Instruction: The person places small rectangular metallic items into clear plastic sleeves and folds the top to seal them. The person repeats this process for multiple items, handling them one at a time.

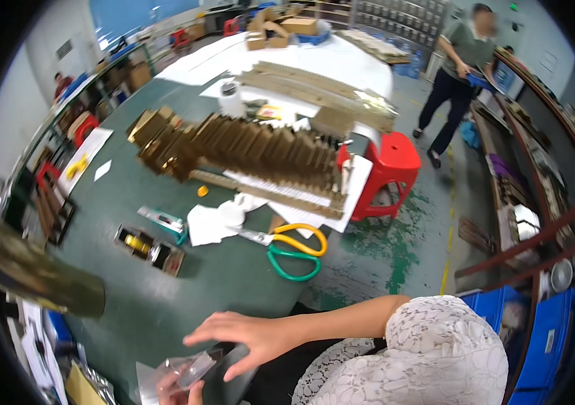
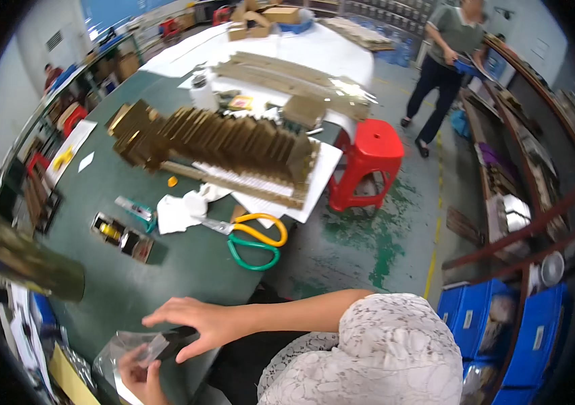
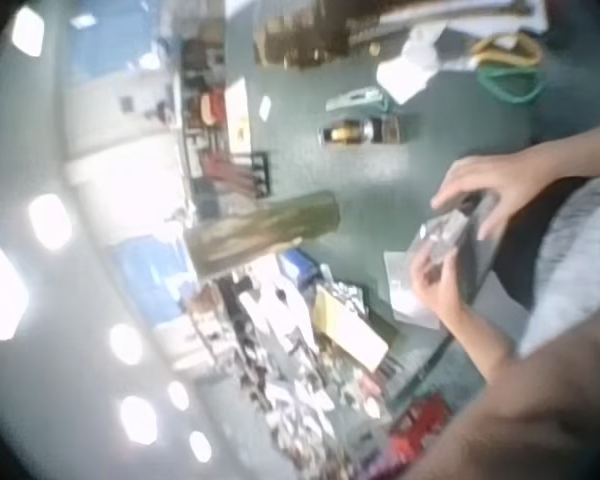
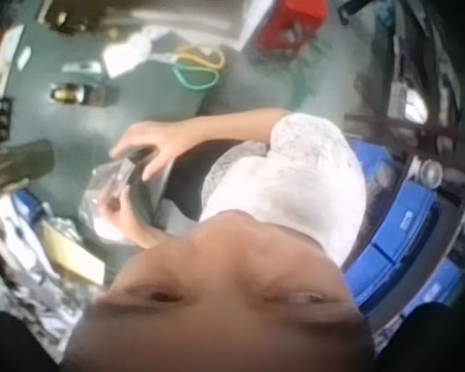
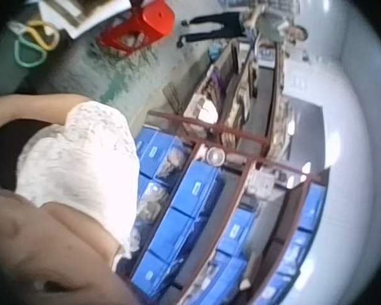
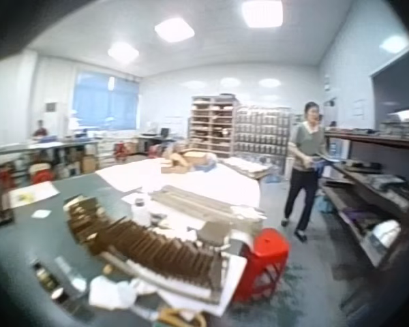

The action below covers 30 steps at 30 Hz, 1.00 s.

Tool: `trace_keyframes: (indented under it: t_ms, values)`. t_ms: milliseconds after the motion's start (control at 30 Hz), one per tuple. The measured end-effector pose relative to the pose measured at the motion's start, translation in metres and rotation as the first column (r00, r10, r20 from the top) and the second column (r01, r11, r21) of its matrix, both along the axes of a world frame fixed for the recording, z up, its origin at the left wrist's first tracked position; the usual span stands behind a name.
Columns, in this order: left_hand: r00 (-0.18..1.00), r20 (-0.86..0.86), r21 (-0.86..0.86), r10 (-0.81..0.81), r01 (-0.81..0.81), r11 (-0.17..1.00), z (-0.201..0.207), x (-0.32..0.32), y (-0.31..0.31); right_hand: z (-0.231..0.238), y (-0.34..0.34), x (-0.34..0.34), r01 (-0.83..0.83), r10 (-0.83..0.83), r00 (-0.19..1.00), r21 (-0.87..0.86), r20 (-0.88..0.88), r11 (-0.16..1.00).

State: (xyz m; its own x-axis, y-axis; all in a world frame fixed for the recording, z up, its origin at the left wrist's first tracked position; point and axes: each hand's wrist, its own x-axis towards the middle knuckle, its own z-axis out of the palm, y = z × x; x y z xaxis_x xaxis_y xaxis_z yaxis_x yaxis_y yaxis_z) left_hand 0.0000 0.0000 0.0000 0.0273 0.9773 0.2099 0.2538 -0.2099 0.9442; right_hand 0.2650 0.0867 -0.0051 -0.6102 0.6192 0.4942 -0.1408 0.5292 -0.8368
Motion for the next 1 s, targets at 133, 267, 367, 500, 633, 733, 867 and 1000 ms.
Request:
trace_keyframes:
  t_ms: [133,267,367,500,633,733,867,1000]
  values:
    - [0.967,0.058,-0.255,0.247,-0.225,0.940,0.001,0.057,-0.018,-0.006,-0.010,0.026,-0.003,0.001,0.995,0.014,0.101,1.000]
    - [0.960,-0.109,-0.189,0.257,-0.274,0.943,-0.004,0.051,-0.005,-0.011,-0.003,0.022,0.022,-0.029,0.994,0.067,0.108,0.998]
    - [0.958,-0.181,-0.102,0.222,-0.243,0.965,0.009,0.064,-0.007,-0.021,0.000,0.016,-0.003,-0.008,0.988,0.069,0.153,0.998]
    - [0.964,-0.257,0.132,0.068,-0.035,0.991,0.013,0.049,-0.010,-0.013,0.001,0.017,0.061,-0.070,0.996,0.134,0.063,0.989]
    - [0.979,-0.184,0.050,0.085,-0.077,0.996,0.014,0.061,-0.005,-0.002,0.003,0.023,0.034,-0.061,0.953,0.097,0.298,0.995]
    - [0.973,-0.224,0.030,0.052,-0.047,0.998,0.016,0.050,-0.006,0.023,0.003,0.017,-0.043,0.034,0.972,0.034,0.231,0.999]
    - [0.981,-0.177,-0.037,0.075,-0.083,0.996,0.016,0.051,-0.005,0.013,0.004,0.012,-0.048,0.055,0.963,-0.032,0.264,0.998]
    - [0.988,-0.124,-0.183,0.094,-0.116,0.976,0.010,0.055,0.006,0.015,0.010,0.010,0.048,-0.033,0.950,-0.041,0.311,0.998]
